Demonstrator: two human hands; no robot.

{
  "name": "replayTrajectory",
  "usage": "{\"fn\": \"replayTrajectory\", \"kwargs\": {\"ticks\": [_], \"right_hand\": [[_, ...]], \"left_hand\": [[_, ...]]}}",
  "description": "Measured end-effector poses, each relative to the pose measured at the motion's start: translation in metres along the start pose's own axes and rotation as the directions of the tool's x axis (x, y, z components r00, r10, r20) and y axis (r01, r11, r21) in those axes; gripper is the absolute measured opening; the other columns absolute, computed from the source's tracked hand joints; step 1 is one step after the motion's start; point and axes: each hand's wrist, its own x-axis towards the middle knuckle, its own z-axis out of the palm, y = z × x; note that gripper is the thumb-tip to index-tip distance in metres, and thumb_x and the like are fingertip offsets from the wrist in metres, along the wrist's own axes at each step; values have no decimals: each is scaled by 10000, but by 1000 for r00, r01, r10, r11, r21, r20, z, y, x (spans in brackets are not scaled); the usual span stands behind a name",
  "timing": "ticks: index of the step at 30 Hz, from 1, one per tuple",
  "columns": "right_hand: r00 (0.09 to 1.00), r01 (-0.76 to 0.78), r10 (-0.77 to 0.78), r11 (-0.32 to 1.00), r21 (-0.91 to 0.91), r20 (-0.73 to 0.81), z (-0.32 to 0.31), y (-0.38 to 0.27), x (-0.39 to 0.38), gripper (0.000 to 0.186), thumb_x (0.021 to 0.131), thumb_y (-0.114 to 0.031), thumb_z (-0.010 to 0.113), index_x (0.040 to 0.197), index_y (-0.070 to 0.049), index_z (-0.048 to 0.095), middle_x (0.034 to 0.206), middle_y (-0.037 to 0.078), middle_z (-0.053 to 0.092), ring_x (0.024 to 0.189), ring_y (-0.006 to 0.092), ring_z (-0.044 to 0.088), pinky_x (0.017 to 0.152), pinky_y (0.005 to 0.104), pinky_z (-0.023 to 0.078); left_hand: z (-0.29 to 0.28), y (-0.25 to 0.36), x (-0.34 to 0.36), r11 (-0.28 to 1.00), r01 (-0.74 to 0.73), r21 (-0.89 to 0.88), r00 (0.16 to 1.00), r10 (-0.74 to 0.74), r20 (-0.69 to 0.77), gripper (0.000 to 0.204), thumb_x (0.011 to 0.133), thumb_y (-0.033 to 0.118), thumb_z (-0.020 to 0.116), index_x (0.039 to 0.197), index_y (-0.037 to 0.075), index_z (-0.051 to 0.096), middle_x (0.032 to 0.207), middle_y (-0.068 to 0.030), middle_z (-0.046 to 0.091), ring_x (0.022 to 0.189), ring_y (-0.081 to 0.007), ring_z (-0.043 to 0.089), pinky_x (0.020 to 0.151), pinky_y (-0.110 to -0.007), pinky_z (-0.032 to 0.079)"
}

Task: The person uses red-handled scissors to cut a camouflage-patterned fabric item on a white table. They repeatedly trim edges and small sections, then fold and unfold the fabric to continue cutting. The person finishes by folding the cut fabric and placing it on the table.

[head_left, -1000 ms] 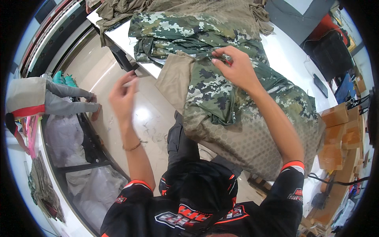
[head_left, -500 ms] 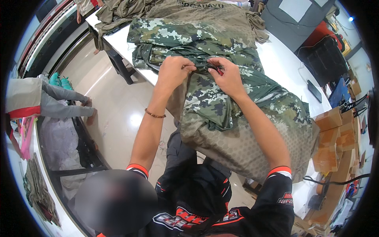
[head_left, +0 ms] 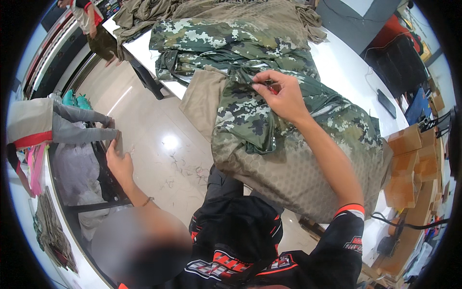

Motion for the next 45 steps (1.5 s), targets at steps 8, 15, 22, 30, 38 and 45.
{"fn": "replayTrajectory", "kwargs": {"ticks": [8, 15, 22, 30, 38, 45], "right_hand": [[987, -13, 17, 999, -30, 158, -15, -19, -42, 165, 834, -68, 765, 982, -7, 724, 854, 64, 726, 655, 104, 600, 618, 258, 490], [976, 133, -118, 988, -75, 184, -19, -9, -68, 180, 770, -38, 775, 942, -6, 736, 956, 106, 722, 801, 200, 703, 719, 302, 542], [989, 100, -94, 994, -49, 113, -22, -8, -76, 133, 765, -20, 773, 891, 9, 743, 961, 106, 732, 790, 209, 716, 698, 307, 553], [993, 94, -94, 996, 11, 77, -20, 0, -75, 111, 805, -44, 770, 882, 24, 726, 878, 95, 727, 694, 154, 664, 639, 275, 516], [987, -155, 150, 984, 90, 65, -23, 1, -72, 161, 910, -151, 756, 886, 5, 728, 735, -4, 655, 610, 34, 499, 529, 240, 389], [985, -158, 175, 891, 425, -1, -19, 1, -72, 210, 1001, -208, 669, 936, -17, 726, 670, -65, 567, 566, -14, 420, 487, 195, 287]], "left_hand": [[21, 145, -30, 811, -186, -555, 903, 364, 229, 304, 836, 65, 778, 1134, 22, 736, 986, -87, 763, 926, -161, 703, 841, -310, 540], [74, 259, -44, 570, -307, -762, 626, 724, 289, 305, 790, 46, 803, 1087, 18, 740, 984, -122, 753, 877, -210, 722, 763, -301, 555], [108, 276, -55, 612, -290, -735, 504, 751, 426, 291, 792, 50, 804, 1070, -3, 737, 970, -130, 726, 792, -214, 712, 719, -303, 572], [119, 268, -71, 655, -266, -707, 614, 681, 400, 193, 802, 60, 818, 989, 28, 782, 951, -75, 739, 750, -144, 667, 650, -276, 515], [107, 259, -87, 514, -331, -792, 669, 719, 187, 150, 773, -5, 821, 914, 32, 783, 888, -82, 737, 750, -178, 693, 669, -287, 542], [109, 245, -96, 438, -394, -808, 637, 764, 104, 184, 726, -39, 834, 893, 19, 781, 867, -83, 747, 790, -200, 712, 701, -298, 561]]}}
